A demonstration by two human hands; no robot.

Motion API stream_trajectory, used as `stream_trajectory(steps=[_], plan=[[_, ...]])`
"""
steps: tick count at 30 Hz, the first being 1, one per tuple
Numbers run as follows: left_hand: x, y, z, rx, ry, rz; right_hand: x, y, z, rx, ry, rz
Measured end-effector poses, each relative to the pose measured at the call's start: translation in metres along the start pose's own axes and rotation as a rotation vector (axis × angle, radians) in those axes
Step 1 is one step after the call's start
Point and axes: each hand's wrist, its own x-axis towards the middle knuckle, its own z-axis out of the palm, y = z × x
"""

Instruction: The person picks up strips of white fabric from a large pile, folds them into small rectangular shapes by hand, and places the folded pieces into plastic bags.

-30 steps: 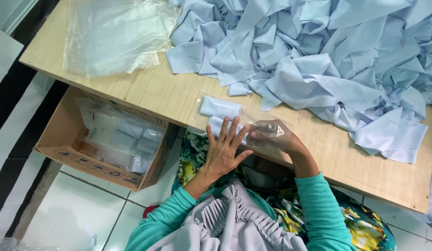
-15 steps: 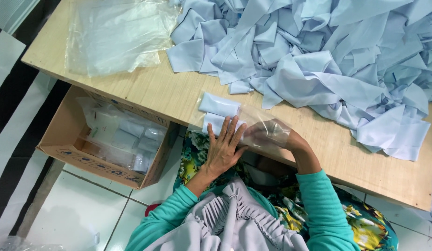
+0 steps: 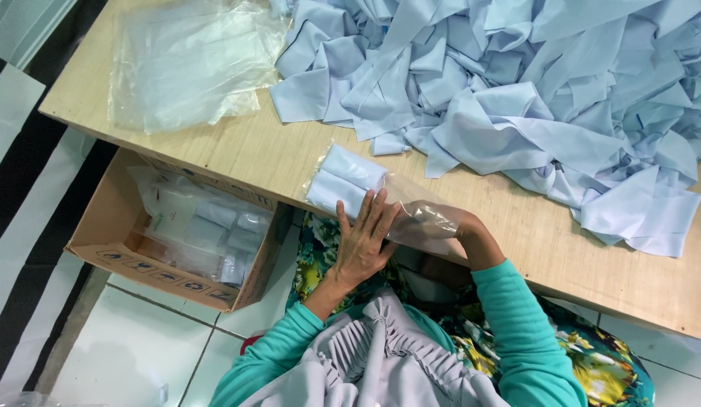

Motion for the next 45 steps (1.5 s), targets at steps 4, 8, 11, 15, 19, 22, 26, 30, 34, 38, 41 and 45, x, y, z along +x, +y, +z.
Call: stream_trajectory(steps=[4,8,11,15,19,22,26,30,34,38,41,45], plan=[[0.000,-0.003,-0.003,-0.035,-0.003,0.012,-0.003,-0.059,0.009,-0.041,0.073,0.144],[0.000,-0.003,-0.006,0.010,-0.024,0.023,-0.042,-0.107,0.001,0.044,0.197,0.246],[0.002,0.000,-0.011,0.001,-0.055,0.025,-0.066,-0.146,0.000,0.118,0.302,0.337],[0.021,0.004,-0.032,-0.081,-0.073,0.012,-0.103,-0.151,0.007,0.234,0.577,0.363],[0.047,-0.047,-0.014,-0.071,-0.067,0.062,-0.152,-0.127,0.031,0.209,0.680,0.285],[0.085,-0.083,-0.013,-0.069,-0.317,-0.024,-0.177,-0.102,0.056,0.327,0.723,0.241],[0.139,-0.100,-0.010,-0.133,-0.844,-0.127,-0.166,-0.103,0.085,0.477,0.717,0.272],[0.165,-0.117,0.029,-0.002,-1.093,-0.066,-0.132,-0.118,0.105,0.546,0.665,0.295],[0.166,-0.133,0.039,-0.016,-1.201,-0.150,-0.108,-0.117,0.120,0.577,0.619,0.246],[0.172,-0.130,0.002,-0.236,-1.175,-0.154,-0.090,-0.124,0.120,0.560,0.546,0.186],[0.167,-0.103,-0.044,-0.538,-1.071,-0.270,-0.081,-0.129,0.118,0.548,0.546,0.179],[0.158,-0.049,-0.099,-0.931,-0.814,-0.419,-0.064,-0.123,0.111,0.389,0.724,0.194]])
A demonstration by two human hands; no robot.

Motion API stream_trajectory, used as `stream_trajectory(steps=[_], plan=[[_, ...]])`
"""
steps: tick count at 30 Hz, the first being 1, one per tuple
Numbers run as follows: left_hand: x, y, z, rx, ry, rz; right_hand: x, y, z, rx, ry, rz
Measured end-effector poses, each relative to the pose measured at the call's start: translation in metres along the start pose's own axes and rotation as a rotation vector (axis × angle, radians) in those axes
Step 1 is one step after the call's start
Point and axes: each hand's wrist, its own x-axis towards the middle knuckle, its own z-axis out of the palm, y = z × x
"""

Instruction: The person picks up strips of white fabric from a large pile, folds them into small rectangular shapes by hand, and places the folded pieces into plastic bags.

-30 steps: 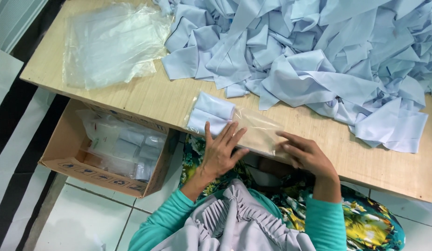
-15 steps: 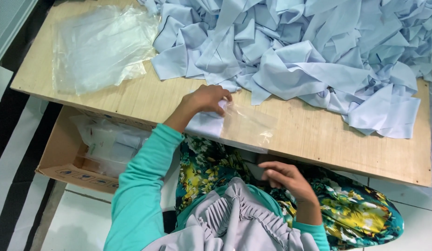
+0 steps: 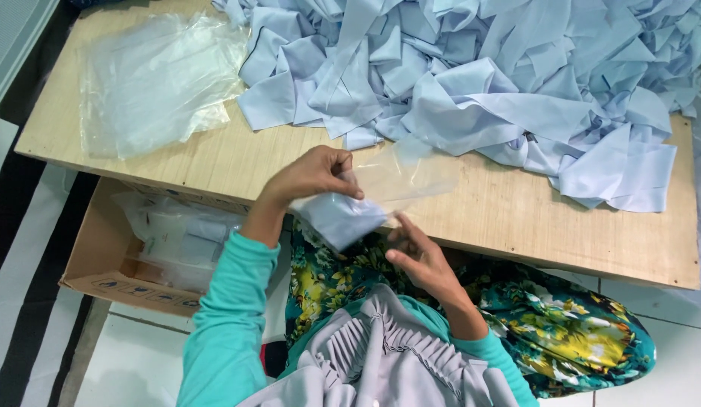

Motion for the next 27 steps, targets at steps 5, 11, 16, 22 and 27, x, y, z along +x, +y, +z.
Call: stream_trajectory(steps=[5,11,16,22,27], plan=[[-0.010,-0.003,0.031,-0.177,0.058,0.098,0.018,-0.014,0.000,0.007,0.164,-0.115],[0.007,-0.036,0.047,-0.237,0.290,0.112,0.016,-0.068,0.003,0.029,0.226,-0.301],[0.017,-0.036,0.053,-0.263,0.371,0.122,0.026,-0.072,-0.016,0.055,0.290,-0.345],[0.031,-0.029,0.050,-0.416,0.380,0.193,0.045,-0.078,-0.036,0.088,0.390,-0.360],[0.044,0.001,0.044,-0.257,0.486,0.420,0.060,-0.099,-0.043,-0.017,0.469,-0.522]])
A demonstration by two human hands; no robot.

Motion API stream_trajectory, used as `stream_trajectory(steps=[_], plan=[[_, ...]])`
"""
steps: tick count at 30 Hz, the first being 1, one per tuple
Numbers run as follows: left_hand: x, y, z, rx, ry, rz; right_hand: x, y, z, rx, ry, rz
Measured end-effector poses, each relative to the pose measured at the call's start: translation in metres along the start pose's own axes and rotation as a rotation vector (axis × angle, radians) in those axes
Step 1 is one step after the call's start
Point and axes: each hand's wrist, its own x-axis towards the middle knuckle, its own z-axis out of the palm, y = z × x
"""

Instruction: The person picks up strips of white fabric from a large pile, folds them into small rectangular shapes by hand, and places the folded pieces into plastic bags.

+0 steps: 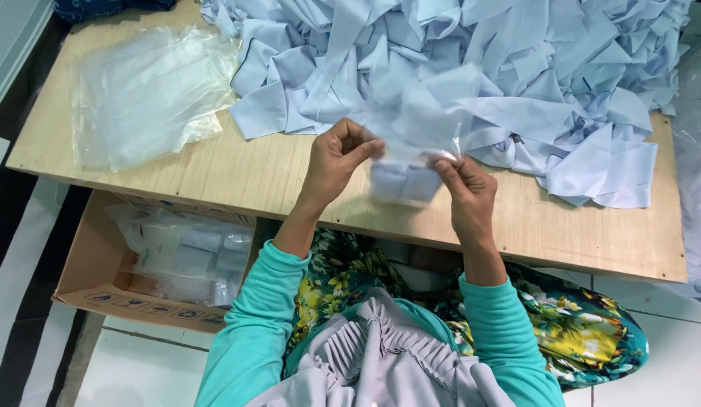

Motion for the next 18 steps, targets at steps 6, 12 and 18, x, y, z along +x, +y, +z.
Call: stream_trajectory(steps=[6,12,18], plan=[[-0.012,-0.008,0.002,0.029,-0.068,-0.008,-0.005,0.027,-0.009,-0.001,0.028,0.033],[-0.036,-0.028,0.009,0.062,-0.026,-0.065,-0.034,0.035,-0.013,-0.065,0.040,0.185],[-0.049,-0.055,0.011,0.018,0.007,-0.311,-0.052,0.054,-0.020,-0.207,0.060,0.151]])
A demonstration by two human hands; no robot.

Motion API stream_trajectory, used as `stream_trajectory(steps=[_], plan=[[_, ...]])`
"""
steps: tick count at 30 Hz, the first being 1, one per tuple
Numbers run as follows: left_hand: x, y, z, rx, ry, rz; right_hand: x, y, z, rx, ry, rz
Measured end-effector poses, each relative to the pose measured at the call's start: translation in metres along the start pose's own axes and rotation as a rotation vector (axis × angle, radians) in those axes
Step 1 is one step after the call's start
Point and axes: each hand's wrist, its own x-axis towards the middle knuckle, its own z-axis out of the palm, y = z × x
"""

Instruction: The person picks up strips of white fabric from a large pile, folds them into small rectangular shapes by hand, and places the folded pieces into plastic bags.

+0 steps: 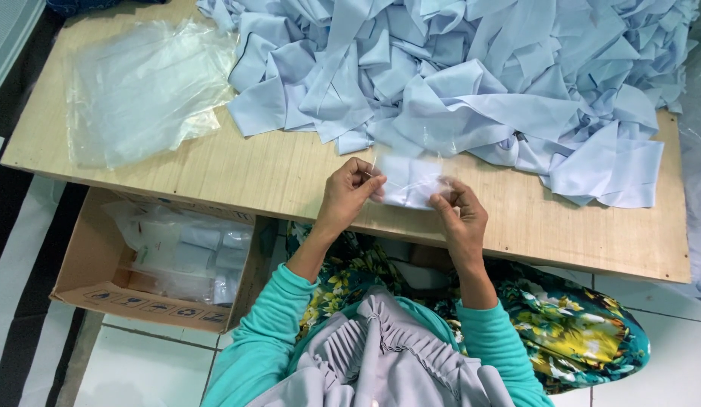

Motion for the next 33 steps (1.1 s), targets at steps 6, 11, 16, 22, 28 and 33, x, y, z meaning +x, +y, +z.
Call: stream_trajectory(steps=[6,11,16,22,28,33], plan=[[-0.005,0.009,-0.003,-0.044,-0.017,-0.131,-0.009,-0.008,0.000,-0.584,0.068,-0.600],[-0.002,-0.019,-0.009,-0.046,-0.043,-0.152,-0.018,-0.009,0.020,-0.886,-0.102,-0.829],[-0.019,-0.025,-0.018,-0.156,-0.036,-0.180,-0.019,-0.005,0.030,-1.020,-0.207,-0.860],[-0.048,-0.042,-0.031,-0.374,-0.018,-0.082,-0.026,-0.024,0.035,-0.995,-0.323,-0.889],[-0.106,0.003,-0.062,-0.225,0.045,0.237,-0.030,-0.032,0.038,-0.762,-0.452,-0.771],[-0.142,-0.009,-0.090,0.233,-0.016,0.335,-0.044,-0.037,0.048,-0.532,-0.742,-0.405]])
